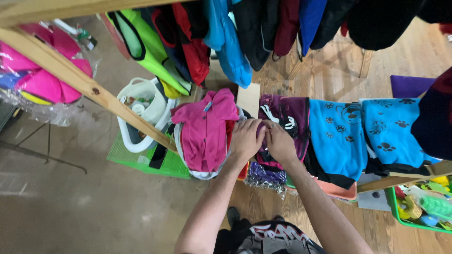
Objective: The person organizes small pet clothing by cutting off plastic tags with scissors, placing items onto plastic hangers, and hanging them on a wooden display rack.
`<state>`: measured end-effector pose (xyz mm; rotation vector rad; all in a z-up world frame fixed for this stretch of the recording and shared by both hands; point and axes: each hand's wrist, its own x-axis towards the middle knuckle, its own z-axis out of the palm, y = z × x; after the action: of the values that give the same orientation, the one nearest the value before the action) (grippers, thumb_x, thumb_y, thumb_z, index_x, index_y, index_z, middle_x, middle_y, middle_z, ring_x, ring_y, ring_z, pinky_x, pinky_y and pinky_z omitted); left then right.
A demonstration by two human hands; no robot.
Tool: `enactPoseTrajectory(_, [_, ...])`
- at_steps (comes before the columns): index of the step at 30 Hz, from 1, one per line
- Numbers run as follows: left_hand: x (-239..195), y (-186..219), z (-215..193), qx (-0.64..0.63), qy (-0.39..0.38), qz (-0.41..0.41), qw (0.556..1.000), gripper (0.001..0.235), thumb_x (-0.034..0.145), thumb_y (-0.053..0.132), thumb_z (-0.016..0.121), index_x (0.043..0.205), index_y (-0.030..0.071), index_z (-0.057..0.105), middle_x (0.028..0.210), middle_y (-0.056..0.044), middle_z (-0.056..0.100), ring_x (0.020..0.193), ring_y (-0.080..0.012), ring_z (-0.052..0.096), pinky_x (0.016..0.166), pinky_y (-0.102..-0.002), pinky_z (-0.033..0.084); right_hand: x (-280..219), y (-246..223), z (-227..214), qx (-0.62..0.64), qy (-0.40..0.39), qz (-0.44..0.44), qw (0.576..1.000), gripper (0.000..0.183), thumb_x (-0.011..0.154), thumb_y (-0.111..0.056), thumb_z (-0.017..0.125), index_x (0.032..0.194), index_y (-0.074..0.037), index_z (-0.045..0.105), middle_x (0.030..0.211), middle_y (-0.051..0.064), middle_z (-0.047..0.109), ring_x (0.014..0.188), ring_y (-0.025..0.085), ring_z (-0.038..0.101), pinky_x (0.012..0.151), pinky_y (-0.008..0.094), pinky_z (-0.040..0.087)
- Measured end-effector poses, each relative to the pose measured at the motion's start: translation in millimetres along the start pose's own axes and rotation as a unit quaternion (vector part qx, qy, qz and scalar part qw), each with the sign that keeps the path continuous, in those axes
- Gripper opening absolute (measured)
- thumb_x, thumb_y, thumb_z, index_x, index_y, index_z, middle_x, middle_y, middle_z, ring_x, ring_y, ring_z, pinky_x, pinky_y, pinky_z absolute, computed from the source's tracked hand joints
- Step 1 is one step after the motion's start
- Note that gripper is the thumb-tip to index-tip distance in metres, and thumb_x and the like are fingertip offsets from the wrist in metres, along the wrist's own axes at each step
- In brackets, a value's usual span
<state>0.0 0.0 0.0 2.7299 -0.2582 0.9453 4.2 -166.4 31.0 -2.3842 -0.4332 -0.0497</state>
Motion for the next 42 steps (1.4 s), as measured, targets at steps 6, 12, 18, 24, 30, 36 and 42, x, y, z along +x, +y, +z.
enactPoseTrajectory(6, [-12, -24, 18, -0.023, -0.005, 0.011, 1.000, 0.034, 0.118, 0.047, 0.062, 0.131, 0.023, 0.083, 0.119, -0.001, 0.082, 0.122, -0.0250, 0.080, 0.105, -0.044, 0.059, 10, 11, 12, -0.010, -0.013, 0.042, 0.999, 0.043, 0.128, -0.040, 0.044, 0.162, -0.032, 0.067, 0.142, 0.011, 0.077, 0.130, 0.044, 0.079, 0.110, 0.060, 0.066])
enactPoseTrajectory(12, [-20, -37, 16, -0.031, -0.062, -0.013, 0.998, 0.038, 0.118, 0.047, 0.060, 0.128, 0.020, 0.083, 0.123, -0.002, 0.082, 0.129, -0.0264, 0.078, 0.112, -0.048, 0.056, 10, 22, 32, -0.122, 0.008, 0.011, 0.992, 0.041, 0.128, -0.045, 0.046, 0.143, -0.017, 0.073, 0.126, 0.012, 0.078, 0.121, 0.042, 0.082, 0.103, 0.058, 0.066])
enactPoseTrajectory(18, [-35, -53, 32, -0.027, -0.079, -0.020, 0.996, 0.027, 0.110, 0.033, 0.068, 0.131, 0.023, 0.082, 0.128, 0.000, 0.081, 0.133, -0.0261, 0.077, 0.105, -0.046, 0.061, 6, 27, 36, -0.135, 0.003, 0.033, 0.990, 0.041, 0.128, -0.046, 0.049, 0.153, -0.024, 0.072, 0.130, 0.004, 0.082, 0.123, 0.035, 0.082, 0.104, 0.053, 0.067])
enactPoseTrajectory(24, [-31, -49, 30, -0.076, -0.092, -0.013, 0.993, 0.032, 0.111, 0.039, 0.071, 0.136, 0.022, 0.081, 0.130, 0.000, 0.080, 0.132, -0.0270, 0.076, 0.102, -0.047, 0.064, 1, 26, 38, -0.135, 0.019, 0.047, 0.990, 0.042, 0.128, -0.045, 0.048, 0.154, -0.022, 0.071, 0.130, 0.003, 0.081, 0.122, 0.033, 0.082, 0.101, 0.052, 0.068])
enactPoseTrajectory(30, [-38, -41, 21, -0.093, -0.102, 0.016, 0.990, 0.033, 0.109, 0.035, 0.072, 0.140, 0.025, 0.079, 0.129, 0.000, 0.079, 0.129, -0.0277, 0.077, 0.106, -0.048, 0.062, 3, 54, 68, -0.156, 0.038, 0.052, 0.986, 0.040, 0.122, -0.041, 0.058, 0.158, -0.029, 0.067, 0.128, 0.001, 0.081, 0.124, 0.032, 0.081, 0.103, 0.052, 0.067])
enactPoseTrajectory(36, [-84, -11, -25, -0.180, -0.154, 0.017, 0.971, 0.029, 0.116, 0.031, 0.069, 0.140, 0.022, 0.083, 0.134, -0.006, 0.082, 0.134, -0.0301, 0.077, 0.106, -0.047, 0.062, 1, 71, 89, -0.216, 0.055, 0.079, 0.972, 0.035, 0.116, -0.043, 0.061, 0.144, -0.026, 0.075, 0.119, 0.004, 0.080, 0.115, 0.032, 0.082, 0.095, 0.052, 0.068])
enactPoseTrajectory(42, [-181, -8, -96, -0.336, -0.376, -0.028, 0.863, 0.031, 0.121, 0.025, 0.061, 0.144, 0.012, 0.077, 0.134, -0.007, 0.079, 0.120, -0.0281, 0.078, 0.098, -0.047, 0.061, -9, 108, 121, -0.255, 0.015, 0.145, 0.956, 0.026, 0.120, -0.034, 0.058, 0.122, -0.015, 0.076, 0.115, 0.008, 0.077, 0.106, 0.040, 0.077, 0.084, 0.059, 0.061])
